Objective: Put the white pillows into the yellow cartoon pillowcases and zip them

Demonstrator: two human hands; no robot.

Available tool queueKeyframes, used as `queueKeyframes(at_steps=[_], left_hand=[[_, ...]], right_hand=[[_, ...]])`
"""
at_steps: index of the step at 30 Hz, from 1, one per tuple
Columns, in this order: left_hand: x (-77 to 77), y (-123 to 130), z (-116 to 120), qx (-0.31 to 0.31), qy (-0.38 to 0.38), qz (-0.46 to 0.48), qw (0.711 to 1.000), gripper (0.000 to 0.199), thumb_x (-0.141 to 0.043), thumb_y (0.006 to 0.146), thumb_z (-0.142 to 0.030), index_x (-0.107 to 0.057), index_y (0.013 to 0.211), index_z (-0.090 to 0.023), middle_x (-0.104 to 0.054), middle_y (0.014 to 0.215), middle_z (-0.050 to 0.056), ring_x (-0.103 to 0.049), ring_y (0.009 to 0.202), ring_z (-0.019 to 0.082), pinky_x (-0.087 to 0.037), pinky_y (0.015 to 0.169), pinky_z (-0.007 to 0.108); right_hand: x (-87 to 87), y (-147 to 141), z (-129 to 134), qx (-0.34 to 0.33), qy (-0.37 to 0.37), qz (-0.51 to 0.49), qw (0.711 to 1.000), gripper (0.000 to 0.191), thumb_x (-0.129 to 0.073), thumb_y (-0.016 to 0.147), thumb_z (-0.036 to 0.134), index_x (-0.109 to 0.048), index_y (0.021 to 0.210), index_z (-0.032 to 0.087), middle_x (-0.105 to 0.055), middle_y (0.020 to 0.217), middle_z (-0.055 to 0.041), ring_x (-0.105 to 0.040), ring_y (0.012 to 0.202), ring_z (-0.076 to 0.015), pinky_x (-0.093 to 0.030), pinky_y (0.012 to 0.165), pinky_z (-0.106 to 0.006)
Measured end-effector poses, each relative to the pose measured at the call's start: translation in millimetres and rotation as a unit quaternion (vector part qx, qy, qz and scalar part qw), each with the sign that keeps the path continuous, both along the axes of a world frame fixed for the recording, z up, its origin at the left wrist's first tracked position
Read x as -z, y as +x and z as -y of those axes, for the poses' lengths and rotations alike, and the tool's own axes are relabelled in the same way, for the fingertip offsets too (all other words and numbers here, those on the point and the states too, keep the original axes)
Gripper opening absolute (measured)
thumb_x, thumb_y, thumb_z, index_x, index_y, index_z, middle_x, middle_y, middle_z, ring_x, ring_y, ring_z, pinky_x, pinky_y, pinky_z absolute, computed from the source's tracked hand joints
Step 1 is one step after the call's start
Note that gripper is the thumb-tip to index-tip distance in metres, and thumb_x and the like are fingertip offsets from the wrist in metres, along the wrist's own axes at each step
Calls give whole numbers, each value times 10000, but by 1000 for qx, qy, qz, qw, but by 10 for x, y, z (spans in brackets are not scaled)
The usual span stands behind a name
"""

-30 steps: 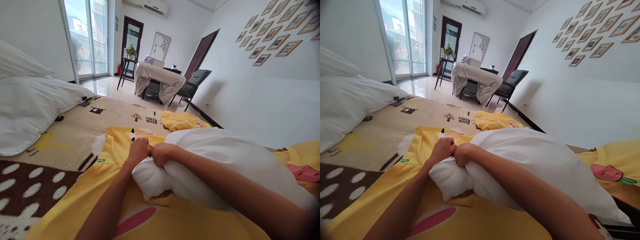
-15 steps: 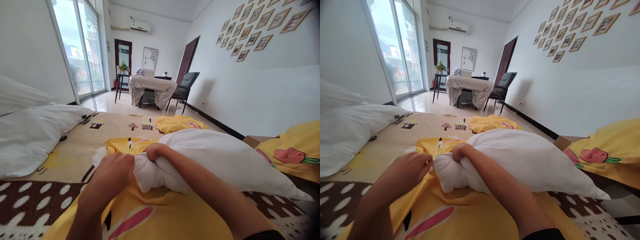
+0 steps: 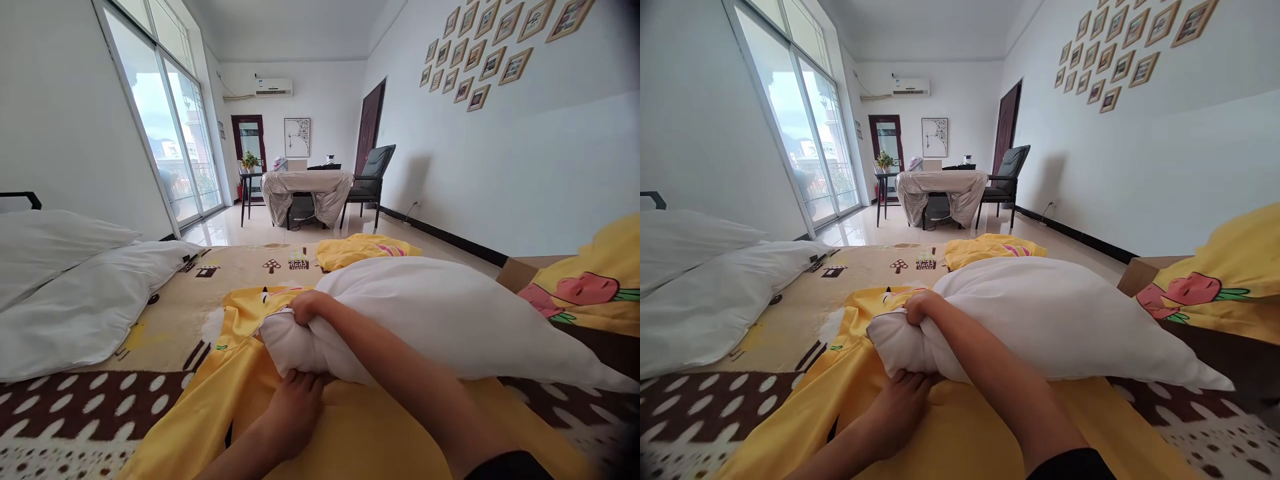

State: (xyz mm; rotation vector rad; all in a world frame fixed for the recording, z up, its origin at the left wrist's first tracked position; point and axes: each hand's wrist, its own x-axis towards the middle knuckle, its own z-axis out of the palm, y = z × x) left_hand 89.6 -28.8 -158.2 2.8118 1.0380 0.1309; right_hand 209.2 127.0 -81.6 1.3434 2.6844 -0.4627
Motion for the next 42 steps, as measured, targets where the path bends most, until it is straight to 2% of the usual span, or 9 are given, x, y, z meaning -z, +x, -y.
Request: queueKeyframes(at_steps=[6,11,16,20,27,32,36,39,42], left_hand=[[-81,-54,42,0,-1,-3,1000,449,-515,848,-266,-522,1294,-216,-661,1132,102,-574,1077,280,-391,985,427],[-640,-427,104,-13,25,-73,997,373,-530,826,-510,-684,693,-198,-669,652,83,-617,763,275,-445,821,405],[-1070,-595,123,-12,108,10,994,345,-449,899,-431,-569,686,-187,-635,723,34,-575,694,180,-386,863,387],[-1068,-505,72,-20,194,35,980,266,-407,909,-298,-541,715,-174,-615,746,58,-566,755,210,-350,838,407],[-980,-506,18,-26,73,97,992,195,-395,847,-166,-487,675,-181,-612,742,14,-547,778,168,-316,827,353],[-942,-562,31,-38,71,87,993,191,-385,828,-164,-416,639,-176,-569,718,7,-518,768,164,-299,841,364],[-934,-581,-20,-37,79,82,993,219,-366,837,-171,-366,618,-176,-545,692,2,-502,743,160,-301,825,360],[-945,-522,-31,-34,102,75,991,189,-374,830,-175,-386,642,-183,-564,710,12,-513,746,169,-306,836,367],[-964,-385,26,-31,137,77,987,113,-413,794,-187,-401,682,-193,-572,702,18,-527,707,174,-321,841,372]], right_hand=[[-111,5,96,15,14,109,994,496,-624,540,138,-679,1031,104,-702,975,-115,-637,883,-259,-506,735,-320],[-142,-1,144,4,43,156,987,550,-636,577,190,-652,1126,149,-694,1048,-111,-641,916,-247,-502,750,-314],[-138,-66,378,-4,144,173,974,482,-635,664,256,-643,1132,138,-656,1123,-162,-588,1067,-288,-432,922,-412],[-103,-172,795,-20,235,177,955,564,-637,708,299,-583,1199,26,-574,1214,-250,-493,1170,-345,-319,1021,-472],[-324,-64,1463,-152,214,156,952,400,-665,687,267,-666,1065,134,-657,1057,-155,-572,1022,-291,-302,1034,-488],[-547,458,1774,-121,232,119,958,838,-694,688,474,-391,1417,194,-477,1372,-200,-463,1228,-347,-304,1015,-510],[-288,889,2004,-74,388,121,911,978,-732,660,467,-259,1483,232,-316,1489,-211,-351,1303,-422,-258,1011,-552],[-67,1065,1999,-77,452,158,874,777,-609,802,288,-240,1486,290,-496,1349,-196,-513,1148,-375,-356,903,-507],[-45,1106,1810,-141,424,181,876,629,-426,890,138,-268,1474,311,-652,1015,-115,-615,859,-247,-419,739,-373]])
